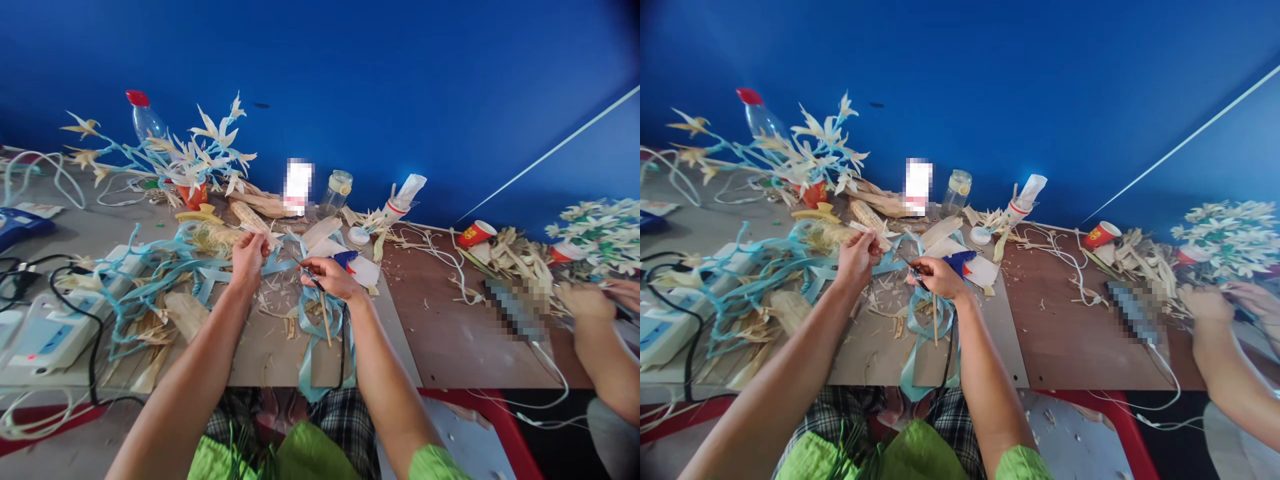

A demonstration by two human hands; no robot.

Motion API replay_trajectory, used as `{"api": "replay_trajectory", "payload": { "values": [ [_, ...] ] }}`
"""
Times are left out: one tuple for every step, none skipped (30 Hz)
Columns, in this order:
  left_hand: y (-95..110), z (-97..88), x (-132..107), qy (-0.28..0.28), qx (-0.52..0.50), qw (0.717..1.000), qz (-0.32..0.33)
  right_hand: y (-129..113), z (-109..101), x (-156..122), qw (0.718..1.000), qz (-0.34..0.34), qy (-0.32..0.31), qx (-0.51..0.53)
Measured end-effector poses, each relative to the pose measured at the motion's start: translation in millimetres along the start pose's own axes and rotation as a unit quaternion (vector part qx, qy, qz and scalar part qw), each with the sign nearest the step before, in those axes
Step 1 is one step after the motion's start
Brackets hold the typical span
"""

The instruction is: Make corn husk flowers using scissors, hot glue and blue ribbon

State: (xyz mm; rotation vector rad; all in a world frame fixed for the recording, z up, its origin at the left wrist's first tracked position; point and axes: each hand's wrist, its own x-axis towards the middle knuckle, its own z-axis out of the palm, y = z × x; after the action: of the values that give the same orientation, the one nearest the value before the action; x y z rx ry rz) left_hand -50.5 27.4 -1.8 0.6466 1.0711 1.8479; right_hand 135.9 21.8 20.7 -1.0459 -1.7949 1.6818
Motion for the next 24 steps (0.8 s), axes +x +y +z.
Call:
{"api": "replay_trajectory", "payload": {
  "values": [
    [-0.1,-0.1,0.2,0.0,0.003,1.0,0.004,0.0,-0.1,0.0,1.0,-0.001,-0.004,-0.006],
    [-0.1,-0.3,0.4,0.0,0.007,1.0,0.008,0.0,-0.1,0.0,1.0,-0.003,-0.007,-0.01],
    [-0.1,-0.5,0.5,-0.002,0.012,1.0,0.011,-0.1,-0.1,0.0,1.0,-0.004,-0.01,-0.012],
    [-0.1,-0.7,0.6,-0.004,0.018,1.0,0.012,-0.1,-0.1,0.0,1.0,-0.005,-0.011,-0.013],
    [-0.1,-0.9,0.5,-0.005,0.026,1.0,0.012,0.0,-0.1,-0.1,1.0,-0.006,-0.012,-0.014],
    [-0.1,-1.1,0.5,-0.005,0.035,0.999,0.011,0.0,-0.2,-0.2,1.0,-0.006,-0.012,-0.014],
    [0.1,-1.3,0.3,-0.003,0.045,0.999,0.009,0.0,-0.3,-0.4,1.0,-0.006,-0.012,-0.015],
    [0.3,-1.4,0.1,-0.001,0.056,0.998,0.008,0.1,-0.5,-0.6,1.0,-0.007,-0.011,-0.016],
    [0.6,-1.5,-0.2,0.003,0.066,0.998,0.007,0.1,-0.7,-0.7,1.0,-0.007,-0.011,-0.017],
    [1.1,-1.5,-0.4,0.006,0.076,0.997,0.007,0.2,-0.9,-0.8,1.0,-0.007,-0.011,-0.017],
    [1.6,-1.6,-0.7,0.008,0.085,0.996,0.008,0.3,-1.1,-0.8,1.0,-0.008,-0.011,-0.017],
    [2.1,-1.7,-0.8,0.01,0.094,0.995,0.009,0.4,-1.3,-0.7,1.0,-0.009,-0.012,-0.017],
    [2.7,-1.9,-0.8,0.012,0.102,0.995,0.01,0.5,-1.5,-0.6,1.0,-0.01,-0.013,-0.018],
    [3.1,-2.1,-0.7,0.011,0.109,0.994,0.01,0.6,-1.6,-0.4,1.0,-0.01,-0.015,-0.018],
    [3.4,-2.5,-0.3,0.01,0.114,0.993,0.01,0.5,-1.7,-0.3,1.0,-0.011,-0.016,-0.019],
    [3.5,-3.0,0.1,0.009,0.117,0.993,0.01,0.4,-1.8,-0.2,1.0,-0.011,-0.017,-0.019],
    [3.5,-3.6,0.7,0.008,0.12,0.993,0.011,0.2,-1.9,-0.2,1.0,-0.009,-0.019,-0.018],
    [3.2,-4.2,1.3,0.007,0.123,0.992,0.011,0.0,-1.9,-0.3,1.0,-0.007,-0.021,-0.018],
    [2.7,-4.9,1.9,0.007,0.126,0.992,0.011,-0.2,-1.9,-0.4,1.0,-0.003,-0.023,-0.018],
    [2.1,-5.4,2.5,0.007,0.129,0.992,0.011,-0.4,-1.9,-0.6,1.0,0.0,-0.025,-0.017],
    [1.5,-5.9,2.9,0.007,0.131,0.991,0.011,-0.4,-1.9,-0.8,1.0,0.003,-0.025,-0.016],
    [0.8,-6.2,3.2,0.006,0.132,0.991,0.01,-0.2,-1.8,-0.9,1.0,0.006,-0.026,-0.015],
    [0.3,-6.5,3.4,0.003,0.133,0.991,0.009,0.1,-1.8,-0.9,1.0,0.007,-0.026,-0.014],
    [-0.2,-6.6,3.5,0.0,0.133,0.991,0.008,0.6,-1.8,-0.8,1.0,0.006,-0.025,-0.013]
  ]
}}
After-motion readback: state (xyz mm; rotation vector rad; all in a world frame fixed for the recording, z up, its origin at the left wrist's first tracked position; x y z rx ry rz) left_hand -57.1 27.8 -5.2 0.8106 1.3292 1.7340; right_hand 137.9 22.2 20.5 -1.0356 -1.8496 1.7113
